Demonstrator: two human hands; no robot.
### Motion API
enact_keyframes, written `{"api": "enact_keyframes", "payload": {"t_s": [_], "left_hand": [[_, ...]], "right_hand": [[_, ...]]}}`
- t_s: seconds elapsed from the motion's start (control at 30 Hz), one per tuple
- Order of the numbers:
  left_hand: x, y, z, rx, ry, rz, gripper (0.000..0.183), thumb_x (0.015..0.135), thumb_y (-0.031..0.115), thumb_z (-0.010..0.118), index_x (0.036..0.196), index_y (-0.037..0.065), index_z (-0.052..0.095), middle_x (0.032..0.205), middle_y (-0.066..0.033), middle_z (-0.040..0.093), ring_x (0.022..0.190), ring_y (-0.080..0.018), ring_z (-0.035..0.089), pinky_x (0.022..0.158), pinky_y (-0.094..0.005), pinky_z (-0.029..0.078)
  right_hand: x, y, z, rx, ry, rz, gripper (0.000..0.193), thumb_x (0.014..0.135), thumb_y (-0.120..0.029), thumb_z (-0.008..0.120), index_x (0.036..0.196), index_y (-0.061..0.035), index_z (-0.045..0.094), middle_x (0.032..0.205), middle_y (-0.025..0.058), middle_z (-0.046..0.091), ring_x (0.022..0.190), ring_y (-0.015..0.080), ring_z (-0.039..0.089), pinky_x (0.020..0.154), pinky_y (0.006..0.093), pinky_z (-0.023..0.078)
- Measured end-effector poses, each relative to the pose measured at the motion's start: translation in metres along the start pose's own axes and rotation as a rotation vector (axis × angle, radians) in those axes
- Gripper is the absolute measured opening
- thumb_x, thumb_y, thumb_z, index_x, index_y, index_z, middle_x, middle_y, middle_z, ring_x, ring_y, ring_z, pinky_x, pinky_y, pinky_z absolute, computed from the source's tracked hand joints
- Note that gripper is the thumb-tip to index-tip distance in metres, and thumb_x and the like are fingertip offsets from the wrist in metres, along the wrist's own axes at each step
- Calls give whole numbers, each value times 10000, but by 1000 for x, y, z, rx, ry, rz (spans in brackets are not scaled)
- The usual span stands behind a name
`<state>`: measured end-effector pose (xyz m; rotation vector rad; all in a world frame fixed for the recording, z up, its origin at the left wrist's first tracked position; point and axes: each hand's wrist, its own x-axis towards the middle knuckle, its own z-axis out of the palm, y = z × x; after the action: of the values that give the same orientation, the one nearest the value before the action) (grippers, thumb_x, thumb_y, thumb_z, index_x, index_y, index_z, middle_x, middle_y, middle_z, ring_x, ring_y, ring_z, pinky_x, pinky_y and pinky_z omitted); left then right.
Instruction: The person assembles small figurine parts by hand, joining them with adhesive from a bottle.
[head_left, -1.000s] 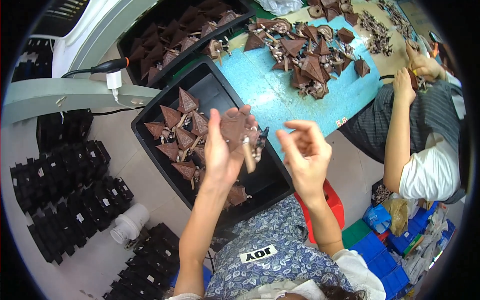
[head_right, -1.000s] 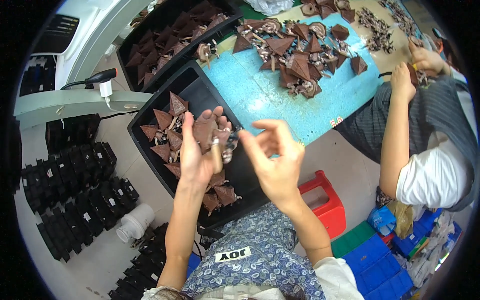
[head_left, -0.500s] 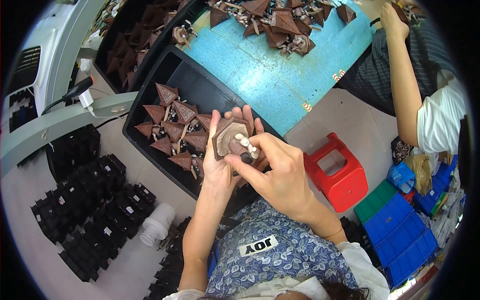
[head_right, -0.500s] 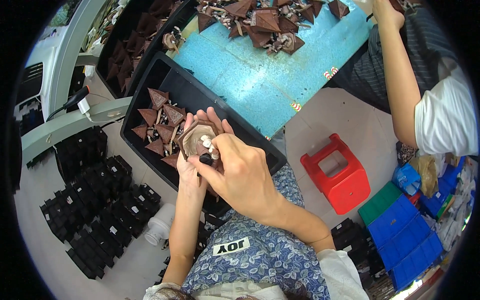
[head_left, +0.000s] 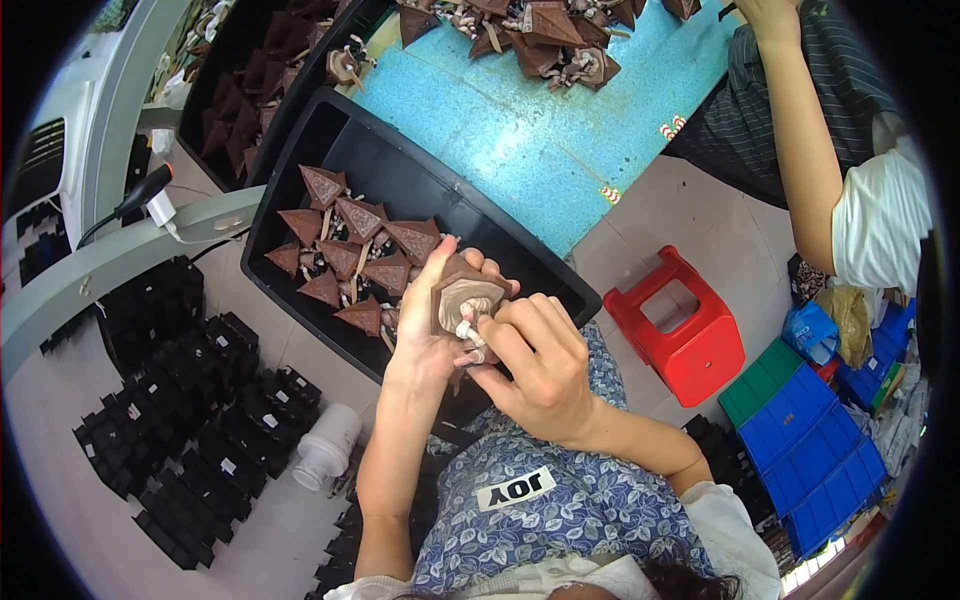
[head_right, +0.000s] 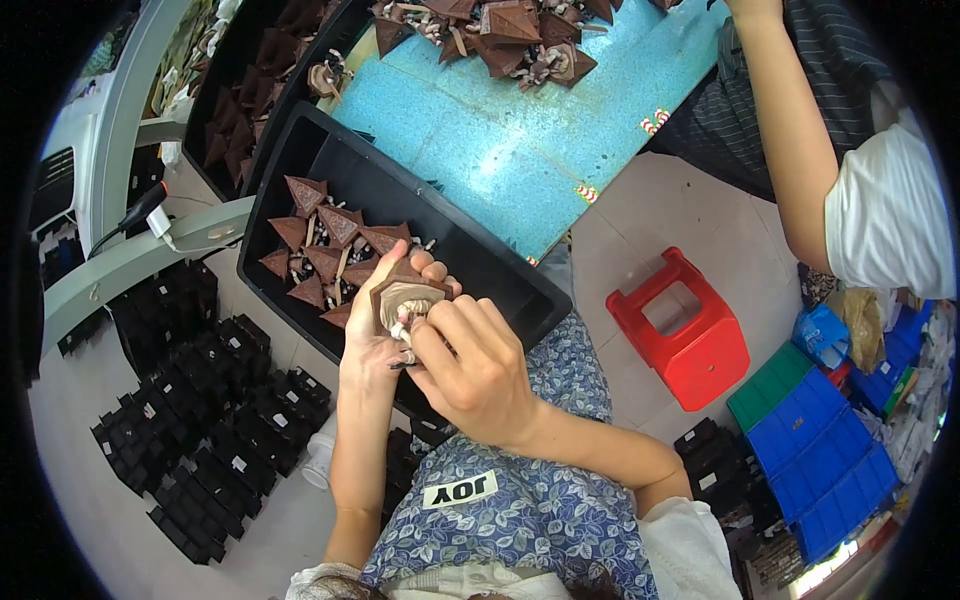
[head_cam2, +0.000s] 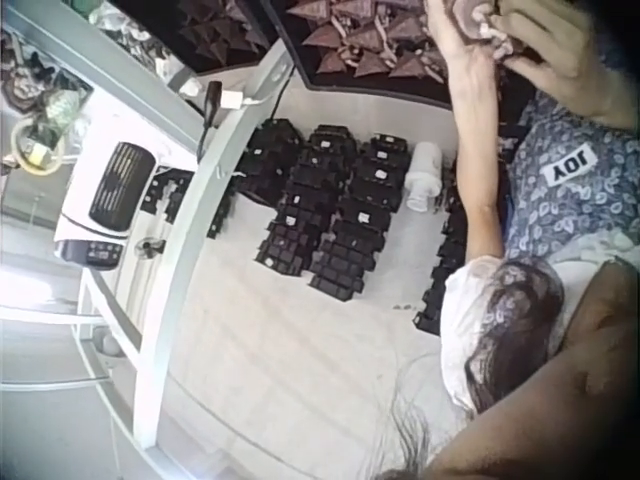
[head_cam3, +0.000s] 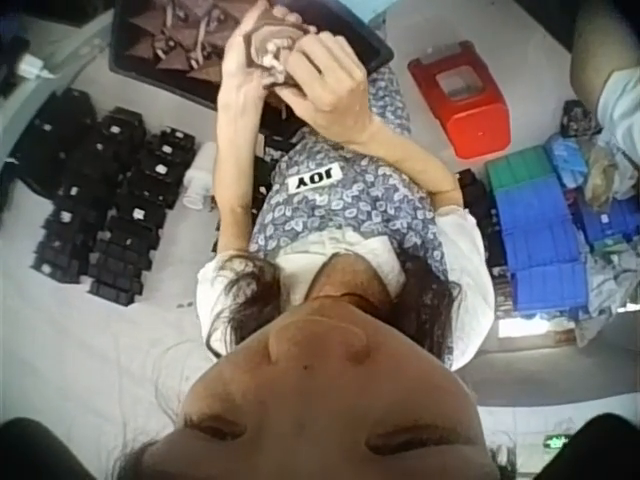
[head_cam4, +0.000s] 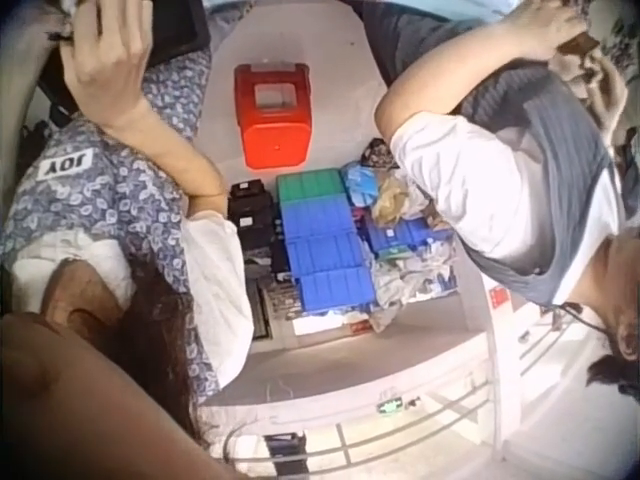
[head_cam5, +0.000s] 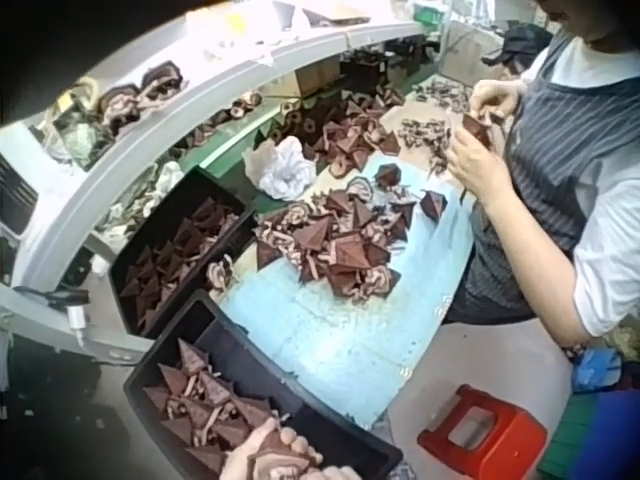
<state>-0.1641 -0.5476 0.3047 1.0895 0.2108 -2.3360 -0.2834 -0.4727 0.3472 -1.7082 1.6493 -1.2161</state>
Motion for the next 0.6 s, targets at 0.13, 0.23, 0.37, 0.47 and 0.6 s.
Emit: {"api": "enact_keyframes", "payload": {"t_s": [0.13, 0.23, 0.37, 0.47, 0.6], "left_hand": [[0, 4, 7, 193, 143, 59, 316, 938, 354, 585, 818, 62, 582, 774, -89, 601, 740, -254, 614, 810, -396, 541], [5, 4, -4, 283, 147, 71, 396, 964, 424, 515, 841, 54, 588, 789, -128, 653, 750, -299, 676, 669, -384, 559], [5, 5, 0, 335, 186, 44, 407, 978, 425, 488, 843, 53, 586, 770, -130, 657, 745, -289, 680, 658, -367, 557], [7, -1, 1, 457, 308, 95, 448, 995, 439, 440, 830, 45, 578, 753, -138, 658, 686, -257, 666, 614, -346, 540], [22, -9, -21, 658, 468, 130, 493, 1028, 437, 333, 861, 34, 564, 756, -135, 660, 612, -203, 620, 574, -321, 506]], "right_hand": [[-2, 13, -1, 17, -30, -28, 408, 558, -50, 796, 919, 28, 622, 826, 108, 565, 696, 270, 553, 603, 369, 425], [-3, 16, 0, 11, -28, -62, 405, 562, -58, 798, 919, 29, 628, 829, 105, 571, 693, 261, 556, 592, 361, 426], [-7, 24, 2, 8, -48, -99, 410, 559, -65, 799, 921, 33, 632, 833, 100, 576, 686, 250, 554, 585, 354, 428], [-10, 32, 4, -11, -126, -147, 388, 565, -66, 795, 900, 31, 624, 825, 94, 571, 684, 249, 553, 585, 355, 431], [-9, 54, 11, -21, -230, -255, 312, 581, -54, 780, 825, 10, 597, 806, 95, 560, 683, 260, 550, 588, 361, 437]]}}
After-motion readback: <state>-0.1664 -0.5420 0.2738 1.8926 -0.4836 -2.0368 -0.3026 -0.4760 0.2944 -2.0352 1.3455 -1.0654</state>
